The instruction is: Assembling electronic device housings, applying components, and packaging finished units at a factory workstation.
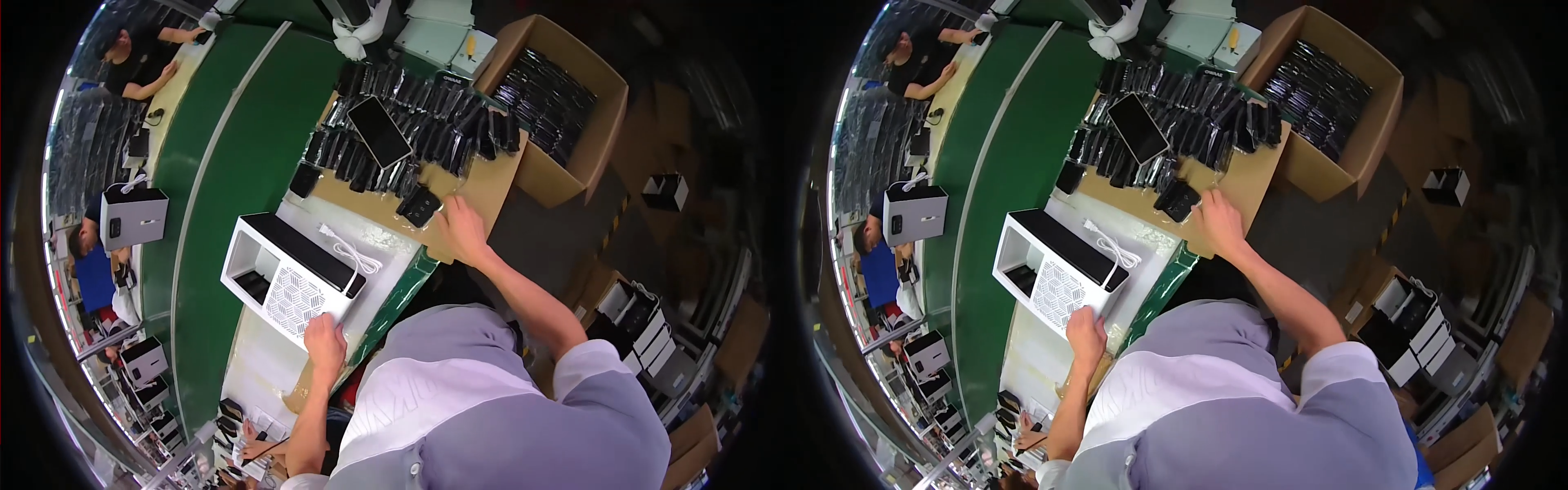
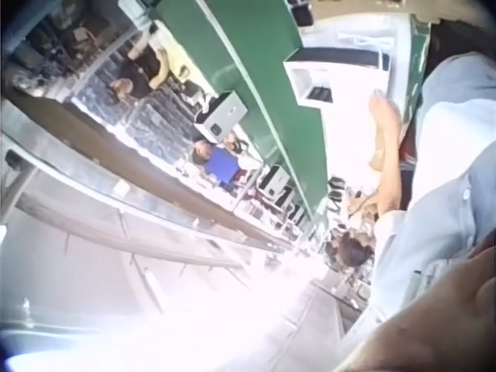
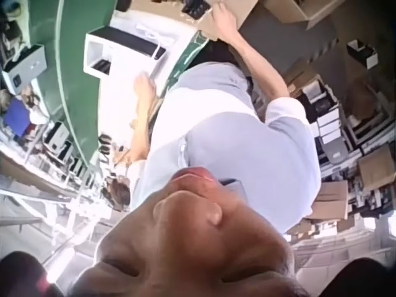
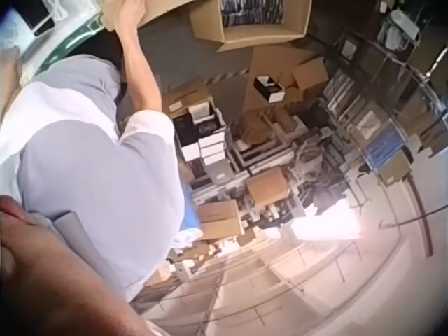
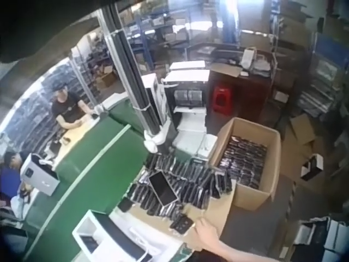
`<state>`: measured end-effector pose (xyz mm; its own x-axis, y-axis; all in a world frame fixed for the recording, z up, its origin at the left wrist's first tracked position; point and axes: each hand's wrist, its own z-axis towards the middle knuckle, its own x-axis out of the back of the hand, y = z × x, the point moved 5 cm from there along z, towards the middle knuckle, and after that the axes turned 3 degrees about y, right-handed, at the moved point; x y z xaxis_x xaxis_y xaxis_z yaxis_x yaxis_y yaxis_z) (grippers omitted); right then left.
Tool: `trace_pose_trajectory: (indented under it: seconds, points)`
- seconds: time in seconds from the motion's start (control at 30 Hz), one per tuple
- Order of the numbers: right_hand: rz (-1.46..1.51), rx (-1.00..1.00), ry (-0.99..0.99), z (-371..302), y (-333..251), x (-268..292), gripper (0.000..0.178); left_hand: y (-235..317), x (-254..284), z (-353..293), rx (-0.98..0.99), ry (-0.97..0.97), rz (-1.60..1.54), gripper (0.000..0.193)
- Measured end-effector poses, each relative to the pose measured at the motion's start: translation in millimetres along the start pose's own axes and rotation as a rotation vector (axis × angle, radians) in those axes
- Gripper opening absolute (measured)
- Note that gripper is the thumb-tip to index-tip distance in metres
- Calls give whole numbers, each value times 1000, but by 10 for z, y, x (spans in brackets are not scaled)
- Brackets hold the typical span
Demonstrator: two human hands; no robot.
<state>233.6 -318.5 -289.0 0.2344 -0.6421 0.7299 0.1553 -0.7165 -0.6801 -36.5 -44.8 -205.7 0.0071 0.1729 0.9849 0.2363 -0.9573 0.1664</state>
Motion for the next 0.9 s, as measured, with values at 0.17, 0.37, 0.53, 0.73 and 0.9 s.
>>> trace_pose_trajectory:
  seconds: [0.17, 0.37, 0.53, 0.73, 0.9]
  points:
    - [-197, -59, -113, 368, 138, -217, 25, -172, 387, 108, -62, 28, -141, 29]
    - [-356, 48, -396, 446, 202, 35, 17, -662, 2195, 922, 317, -294, -532, 25]
    - [379, -498, -971, 420, 499, 51, 14, -1468, 2089, 1033, 390, -214, -908, 30]
    - [1119, -811, -914, -245, 49, 316, 17, -1917, 2054, 932, 443, -4, -851, 36]
    - [1555, -662, -1073, -697, -598, 226, 22, -2243, 2073, 845, 456, 260, -762, 38]
